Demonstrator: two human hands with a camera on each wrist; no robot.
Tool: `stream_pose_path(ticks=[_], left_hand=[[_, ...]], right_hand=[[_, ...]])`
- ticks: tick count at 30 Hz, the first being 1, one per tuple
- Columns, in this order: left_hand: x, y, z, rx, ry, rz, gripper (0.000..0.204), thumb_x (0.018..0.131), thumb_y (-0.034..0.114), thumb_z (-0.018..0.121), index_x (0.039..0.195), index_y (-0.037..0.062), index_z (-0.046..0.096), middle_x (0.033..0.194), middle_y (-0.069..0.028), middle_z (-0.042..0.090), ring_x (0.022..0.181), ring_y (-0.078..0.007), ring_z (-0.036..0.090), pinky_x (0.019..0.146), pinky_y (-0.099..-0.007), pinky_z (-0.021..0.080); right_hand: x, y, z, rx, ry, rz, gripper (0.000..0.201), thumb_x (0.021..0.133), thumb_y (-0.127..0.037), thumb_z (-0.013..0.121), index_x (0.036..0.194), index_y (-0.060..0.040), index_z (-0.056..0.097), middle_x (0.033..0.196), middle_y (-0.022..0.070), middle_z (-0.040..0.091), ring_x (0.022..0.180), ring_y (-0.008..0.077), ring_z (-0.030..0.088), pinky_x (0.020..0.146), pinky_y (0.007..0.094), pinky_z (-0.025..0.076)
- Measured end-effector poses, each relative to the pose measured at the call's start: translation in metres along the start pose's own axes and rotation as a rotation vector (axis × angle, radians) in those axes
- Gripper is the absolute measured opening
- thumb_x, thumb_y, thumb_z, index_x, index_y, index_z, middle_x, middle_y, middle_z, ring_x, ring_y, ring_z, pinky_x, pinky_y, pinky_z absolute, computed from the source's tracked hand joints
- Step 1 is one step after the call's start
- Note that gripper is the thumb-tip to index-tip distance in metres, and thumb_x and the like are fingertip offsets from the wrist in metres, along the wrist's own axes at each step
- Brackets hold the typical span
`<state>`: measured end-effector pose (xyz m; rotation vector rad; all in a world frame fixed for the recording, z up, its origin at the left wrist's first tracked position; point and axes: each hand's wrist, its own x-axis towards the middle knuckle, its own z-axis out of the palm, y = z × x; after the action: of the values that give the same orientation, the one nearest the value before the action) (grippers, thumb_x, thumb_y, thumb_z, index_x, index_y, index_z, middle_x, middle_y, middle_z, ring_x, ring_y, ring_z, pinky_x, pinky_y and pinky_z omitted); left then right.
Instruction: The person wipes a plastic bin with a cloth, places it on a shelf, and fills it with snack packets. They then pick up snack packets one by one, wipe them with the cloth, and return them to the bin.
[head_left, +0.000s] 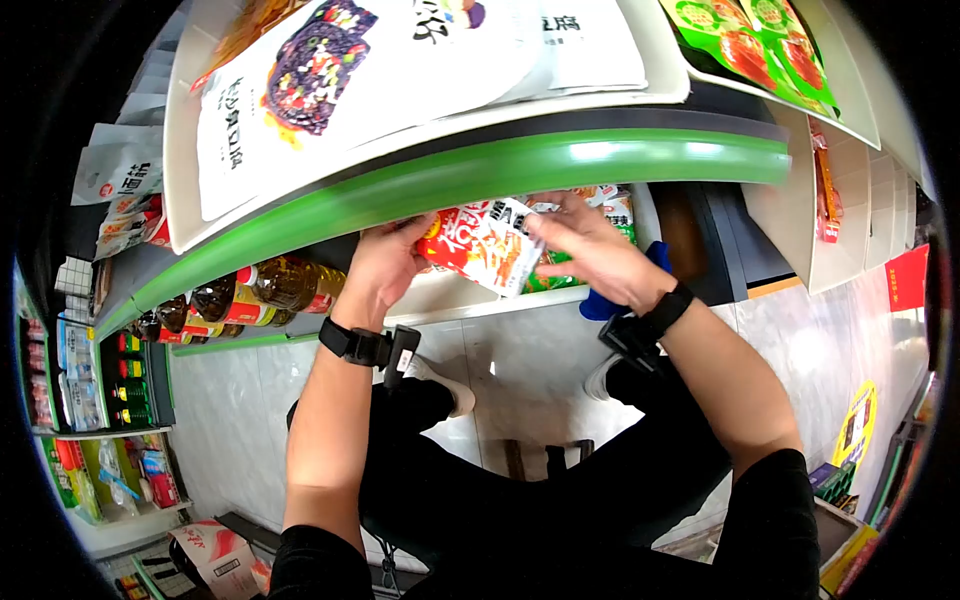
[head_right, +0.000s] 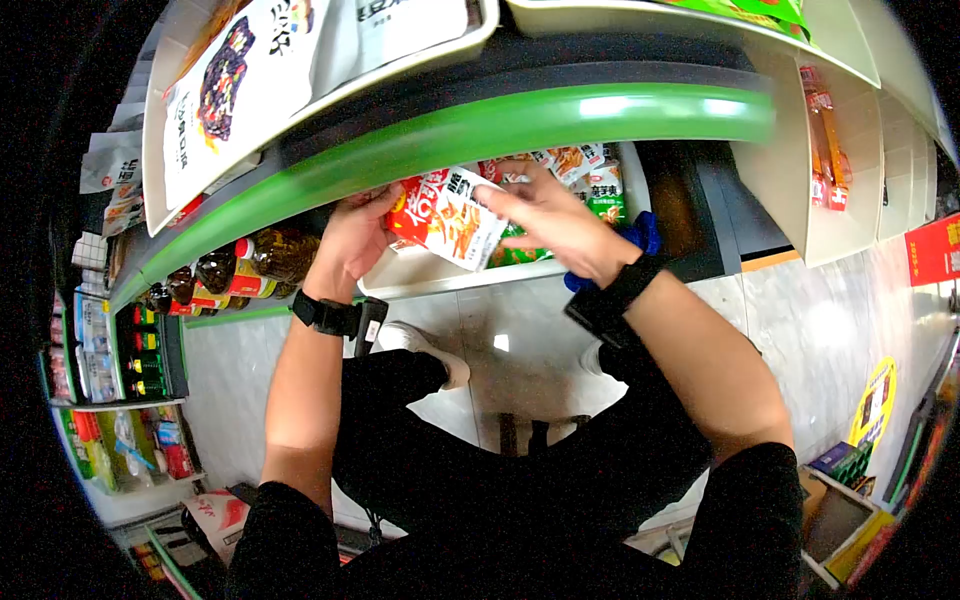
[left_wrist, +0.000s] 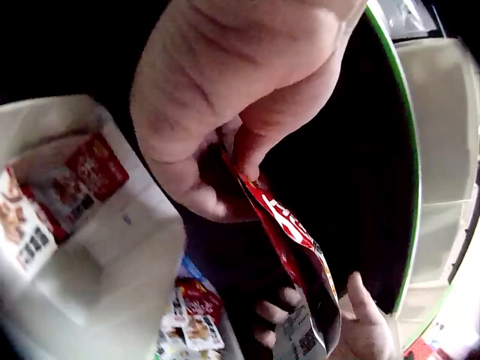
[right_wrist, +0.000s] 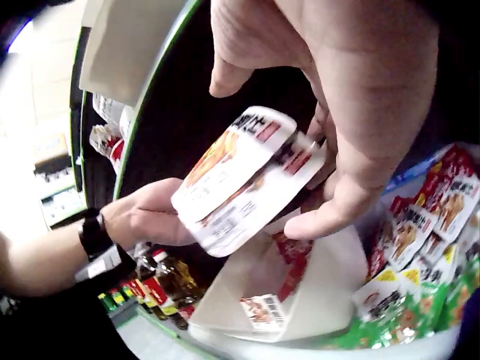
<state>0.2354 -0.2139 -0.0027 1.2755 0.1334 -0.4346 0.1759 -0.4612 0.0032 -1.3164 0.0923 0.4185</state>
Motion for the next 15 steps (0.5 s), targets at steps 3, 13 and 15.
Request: stream_pose_path(ticks=[3,13,15], left_hand=[[0.0,-0.011,0.012,-0.089,-0.092,0.013,0.02,0.095,0.009,0.053,0.113,0.0032,0.058,0.113,-0.0097,0.062,0.102,-0.0218,0.062,0.083,-0.04,0.055],[-0.015,0.004,0.019,0.157,-0.296,0.017,0.028,0.092,0.008,0.058,0.118,-0.0025,0.054,0.112,-0.0114,0.063,0.099,-0.0175,0.063,0.087,-0.0311,0.051],[-0.016,0.001,0.023,0.229,-0.288,0.011,0.029,0.092,0.013,0.059,0.117,-0.0022,0.056,0.11,-0.0097,0.065,0.097,-0.0145,0.062,0.086,-0.0282,0.049]], right_hand=[[-0.004,0.004,0.012,0.185,-0.084,0.059,0.059,0.085,-0.026,0.071,0.13,-0.0006,0.042,0.115,0.0119,0.059,0.103,0.0185,0.061,0.086,0.0378,0.053],[-0.003,0.004,-0.002,-0.872,0.356,-0.357,0.019,0.083,-0.024,0.068,0.088,-0.0058,0.068,0.078,0.0193,0.063,0.063,0.0359,0.06,0.061,0.0408,0.048],[-0.003,0.01,-0.001,-0.886,0.335,-0.508,0.02,0.084,-0.023,0.067,0.089,-0.0038,0.067,0.075,0.018,0.062,0.066,0.035,0.06,0.063,0.0406,0.048]])
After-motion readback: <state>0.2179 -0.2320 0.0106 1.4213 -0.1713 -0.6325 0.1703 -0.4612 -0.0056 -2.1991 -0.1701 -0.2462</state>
